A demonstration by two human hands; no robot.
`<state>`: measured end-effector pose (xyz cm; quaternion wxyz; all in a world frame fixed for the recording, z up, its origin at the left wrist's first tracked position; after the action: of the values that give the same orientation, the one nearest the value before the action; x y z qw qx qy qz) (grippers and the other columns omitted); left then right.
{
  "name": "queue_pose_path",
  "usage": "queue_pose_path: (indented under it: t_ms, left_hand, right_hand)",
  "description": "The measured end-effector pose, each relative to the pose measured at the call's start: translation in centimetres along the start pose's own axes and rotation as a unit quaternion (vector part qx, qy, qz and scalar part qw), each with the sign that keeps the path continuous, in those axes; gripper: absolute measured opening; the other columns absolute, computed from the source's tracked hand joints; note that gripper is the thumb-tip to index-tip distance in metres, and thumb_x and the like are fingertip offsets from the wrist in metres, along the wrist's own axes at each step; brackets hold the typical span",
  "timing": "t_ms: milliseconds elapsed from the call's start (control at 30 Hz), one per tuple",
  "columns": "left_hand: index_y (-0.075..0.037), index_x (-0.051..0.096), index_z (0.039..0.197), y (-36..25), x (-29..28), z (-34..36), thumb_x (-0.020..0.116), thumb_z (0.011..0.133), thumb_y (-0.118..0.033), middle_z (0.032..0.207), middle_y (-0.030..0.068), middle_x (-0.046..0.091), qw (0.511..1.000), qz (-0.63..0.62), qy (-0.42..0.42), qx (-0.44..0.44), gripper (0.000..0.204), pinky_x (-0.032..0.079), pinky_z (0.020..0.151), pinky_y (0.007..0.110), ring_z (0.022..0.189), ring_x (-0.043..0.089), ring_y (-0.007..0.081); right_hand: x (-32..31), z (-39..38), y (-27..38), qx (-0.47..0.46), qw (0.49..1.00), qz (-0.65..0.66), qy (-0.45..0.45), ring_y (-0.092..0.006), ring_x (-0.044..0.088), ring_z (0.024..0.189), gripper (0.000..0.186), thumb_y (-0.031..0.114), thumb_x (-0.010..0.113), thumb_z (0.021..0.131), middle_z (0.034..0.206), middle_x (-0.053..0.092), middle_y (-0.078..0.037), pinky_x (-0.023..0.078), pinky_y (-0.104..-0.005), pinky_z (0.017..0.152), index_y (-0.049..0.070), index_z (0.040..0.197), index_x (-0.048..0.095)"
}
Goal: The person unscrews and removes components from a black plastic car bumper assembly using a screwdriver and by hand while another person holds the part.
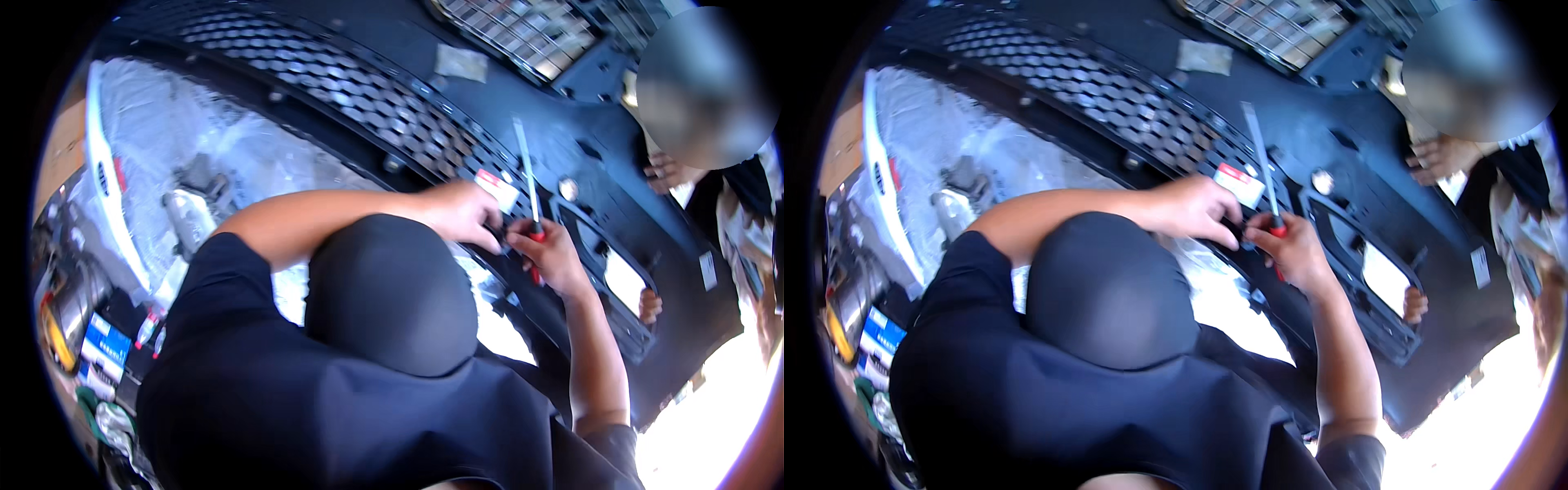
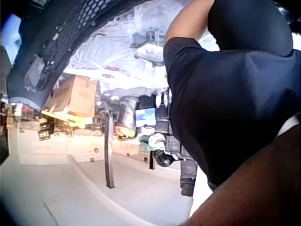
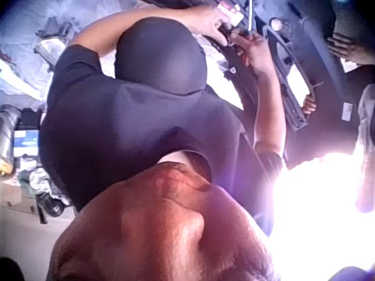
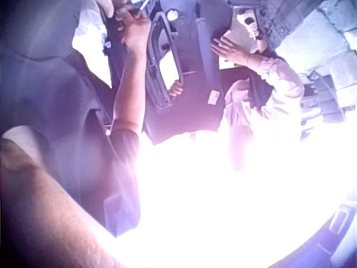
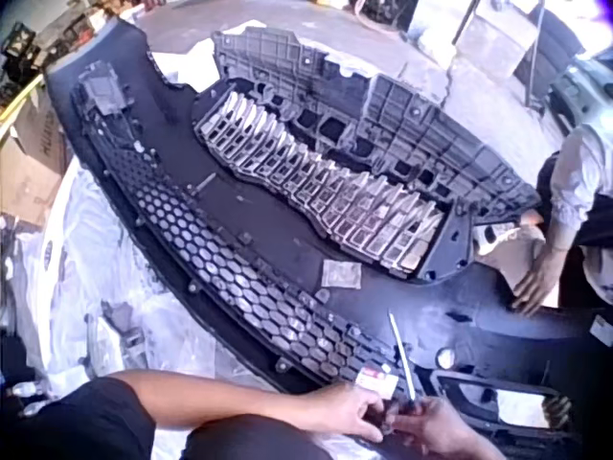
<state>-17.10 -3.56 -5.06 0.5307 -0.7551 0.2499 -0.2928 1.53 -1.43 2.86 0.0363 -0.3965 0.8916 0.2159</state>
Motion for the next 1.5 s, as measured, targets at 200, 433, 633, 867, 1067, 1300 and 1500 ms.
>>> queue_pose_path:
  t_ms: [200,433,633,867,1067,1300,1500]
  left_hand:
    - [-0.006,0.077,0.093,-0.5,-1.8,-1.0,0.078,0.086,-0.022,0.089,0.0162,0.075,0.973,0.175,-0.076,-0.130,0.018,0.056,0.081,0.041,0.086,0.073,0.0308]
    - [-0.007,0.078,0.101,1.5,0.3,-0.3,0.076,0.088,-0.021,0.081,0.0113,0.074,0.976,0.212,0.009,-0.049,0.019,0.055,0.073,0.038,0.075,0.072,0.0253]
    - [-0.010,0.076,0.098,-2.0,0.8,1.5,0.079,0.086,-0.027,0.069,0.0090,0.069,0.931,0.343,0.015,0.123,0.021,0.052,0.062,0.041,0.063,0.068,0.0252]
    - [-0.010,0.069,0.076,-3.5,0.4,1.5,0.078,0.086,-0.030,0.061,0.0068,0.062,0.963,0.254,0.095,0.010,0.024,0.048,0.059,0.040,0.057,0.062,0.0265]
    - [-0.001,0.070,0.077,-8.0,-2.8,1.0,0.069,0.098,-0.033,0.058,-0.0013,0.057,0.927,0.205,0.265,-0.171,0.039,0.040,0.053,0.032,0.056,0.049,0.0078]
    - [-0.003,0.074,0.081,-8.5,-3.6,-2.5,0.060,0.104,-0.042,0.062,-0.0011,0.053,0.873,0.258,0.242,-0.335,0.048,0.041,0.057,0.032,0.060,0.048,0.0092]
    - [-0.007,0.072,0.097,-2.9,4.2,-6.9,0.076,0.096,-0.034,0.078,-0.0032,0.061,0.857,0.058,0.128,-0.496,0.028,0.037,0.057,0.025,0.063,0.047,0.0068]
  right_hand:
    - [-2.4,-2.6,-0.5,0.052,0.977,-0.209,-0.009,-0.0228,0.067,0.080,0.021,0.023,0.076,0.096,0.091,0.073,-0.012,0.053,-0.0370,0.084,0.007,0.110,0.078]
    - [-1.1,-1.9,-2.8,0.010,0.979,-0.205,0.011,-0.0240,0.069,0.085,0.020,0.023,0.074,0.097,0.093,0.074,-0.013,0.053,-0.0367,0.088,0.008,0.109,0.077]
    - [-1.3,-2.0,-4.9,-0.012,0.997,-0.081,-0.010,-0.0162,0.066,0.073,0.023,0.024,0.073,0.097,0.090,0.075,-0.008,0.054,-0.0317,0.076,0.004,0.109,0.073]
    - [-4.6,-3.7,-5.5,0.043,0.999,-0.002,-0.001,-0.0115,0.061,0.065,0.025,0.025,0.073,0.097,0.094,0.075,-0.009,0.051,-0.0272,0.063,0.003,0.109,0.071]
    - [-7.8,-6.4,-3.7,0.050,0.989,-0.137,0.032,-0.0212,0.071,0.100,0.021,0.021,0.068,0.100,0.099,0.075,-0.011,0.049,-0.0348,0.100,0.004,0.110,0.072]
    - [-10.8,-1.6,-2.0,-0.080,0.990,-0.107,0.048,-0.0132,0.060,0.067,0.019,0.018,0.069,0.096,0.092,0.071,-0.006,0.051,-0.0253,0.060,0.003,0.107,0.068]
    - [-10.0,0.7,-1.1,-0.138,0.976,-0.126,0.110,-0.0135,0.060,0.072,0.020,0.019,0.066,0.094,0.093,0.070,-0.006,0.053,-0.0292,0.064,0.004,0.107,0.068]
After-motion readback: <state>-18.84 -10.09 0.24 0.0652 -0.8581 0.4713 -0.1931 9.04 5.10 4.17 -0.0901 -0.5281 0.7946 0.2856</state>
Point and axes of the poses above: each hand's wrist, its own z-axis towards the middle knuckle, its own x-axis out of the palm, y = z × x, the point moved 4 cm from there along z, towards the middle knuckle
